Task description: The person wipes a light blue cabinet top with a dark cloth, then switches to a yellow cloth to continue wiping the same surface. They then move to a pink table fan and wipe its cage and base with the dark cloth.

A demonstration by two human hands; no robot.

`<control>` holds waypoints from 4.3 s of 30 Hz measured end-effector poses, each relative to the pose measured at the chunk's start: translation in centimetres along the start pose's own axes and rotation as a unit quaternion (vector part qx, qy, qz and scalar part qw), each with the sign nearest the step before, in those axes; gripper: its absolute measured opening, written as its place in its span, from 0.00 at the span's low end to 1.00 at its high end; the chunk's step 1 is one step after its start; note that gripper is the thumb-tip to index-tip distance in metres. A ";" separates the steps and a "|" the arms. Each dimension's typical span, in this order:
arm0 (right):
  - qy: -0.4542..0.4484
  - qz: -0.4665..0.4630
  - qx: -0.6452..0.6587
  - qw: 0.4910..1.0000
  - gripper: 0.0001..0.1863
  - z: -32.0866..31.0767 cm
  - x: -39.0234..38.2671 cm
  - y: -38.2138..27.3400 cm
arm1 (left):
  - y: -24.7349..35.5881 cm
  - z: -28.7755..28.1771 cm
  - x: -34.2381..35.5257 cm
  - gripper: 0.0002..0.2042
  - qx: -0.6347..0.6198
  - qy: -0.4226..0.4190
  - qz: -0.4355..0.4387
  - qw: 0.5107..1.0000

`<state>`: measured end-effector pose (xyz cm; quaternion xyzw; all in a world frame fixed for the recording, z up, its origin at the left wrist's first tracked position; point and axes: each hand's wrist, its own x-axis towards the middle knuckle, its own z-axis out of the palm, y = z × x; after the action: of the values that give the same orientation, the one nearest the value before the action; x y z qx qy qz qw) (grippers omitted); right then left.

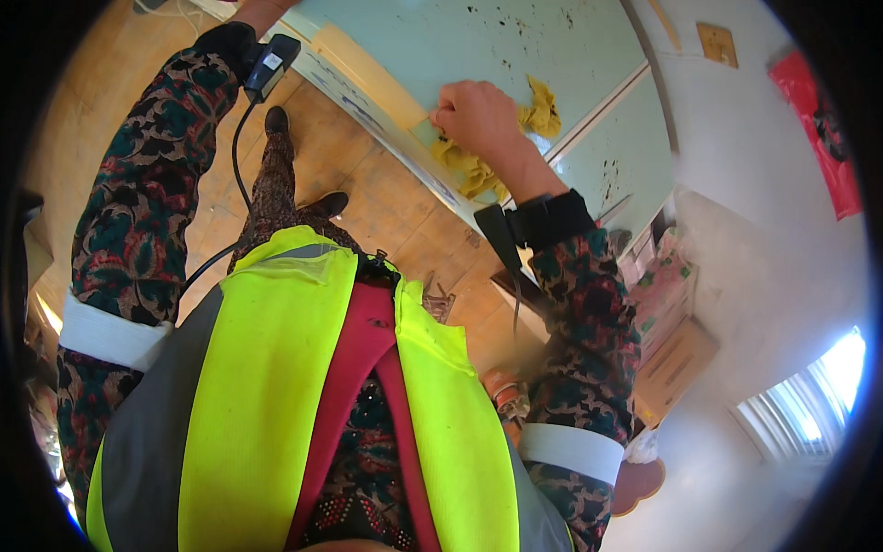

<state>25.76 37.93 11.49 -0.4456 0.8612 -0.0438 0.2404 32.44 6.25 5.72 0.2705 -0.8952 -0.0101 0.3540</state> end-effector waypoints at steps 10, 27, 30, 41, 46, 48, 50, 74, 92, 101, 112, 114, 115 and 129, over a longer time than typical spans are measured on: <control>0.106 0.010 -0.044 0.993 0.14 2.6 -2.3 0.5 | 0.3 0.4 -0.3 0.19 0.020 -0.001 0.001 1.000; 0.436 0.049 0.001 0.899 0.22 8.3 -4.5 -1.3 | -2.0 3.3 -1.0 0.27 0.104 -0.091 -0.020 0.990; 0.423 0.071 0.039 0.902 0.18 8.6 -4.2 -0.9 | -1.9 3.1 -0.9 0.27 0.089 -0.086 -0.021 0.992; 0.314 0.087 0.082 0.942 0.15 6.0 -3.5 1.2 | -2.5 4.7 -0.2 0.27 0.095 -0.021 0.026 0.995; 0.348 0.055 0.051 0.935 0.19 6.3 -4.2 1.0 | -3.1 5.6 0.2 0.26 0.080 0.018 0.052 0.995; 0.353 0.065 0.054 0.932 0.20 6.7 -4.0 0.8 | -3.3 5.8 0.1 0.26 0.085 0.012 0.046 0.995; 0.373 0.066 0.058 0.924 0.20 7.0 -3.7 0.8 | -3.3 6.0 0.1 0.25 0.088 0.012 0.044 0.995; 0.333 0.059 0.081 0.938 0.15 6.3 -4.1 2.6 | 1.4 1.4 0.3 0.21 0.033 -0.010 0.023 0.999; 0.440 -0.048 0.038 0.896 0.12 7.5 -5.8 -0.3 | -3.1 5.6 0.4 0.27 0.103 -0.032 0.030 0.994; 0.442 0.062 0.040 0.894 0.18 8.2 -4.5 -1.0 | 0.4 2.2 0.3 0.21 0.045 -0.011 0.031 0.998; 0.418 0.099 0.252 0.867 0.06 7.3 -3.0 1.9 | 0.6 1.8 0.1 0.20 0.024 0.003 0.027 0.999; 0.404 0.049 0.299 0.863 0.07 7.0 -3.8 2.3 | 0.7 1.8 0.0 0.20 0.023 0.004 0.025 0.999; 0.401 0.008 0.256 0.879 0.08 6.9 -4.3 2.2 | 0.8 1.7 0.1 0.20 0.023 0.002 0.024 0.999; 0.421 0.043 0.088 0.902 0.11 7.7 -4.0 0.1 | 0.9 1.7 0.0 0.20 0.028 0.001 0.025 0.999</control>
<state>31.13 42.16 6.16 -0.3251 0.8933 -0.2923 -0.1044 30.94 6.74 4.60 0.2581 -0.9011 0.0238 0.3475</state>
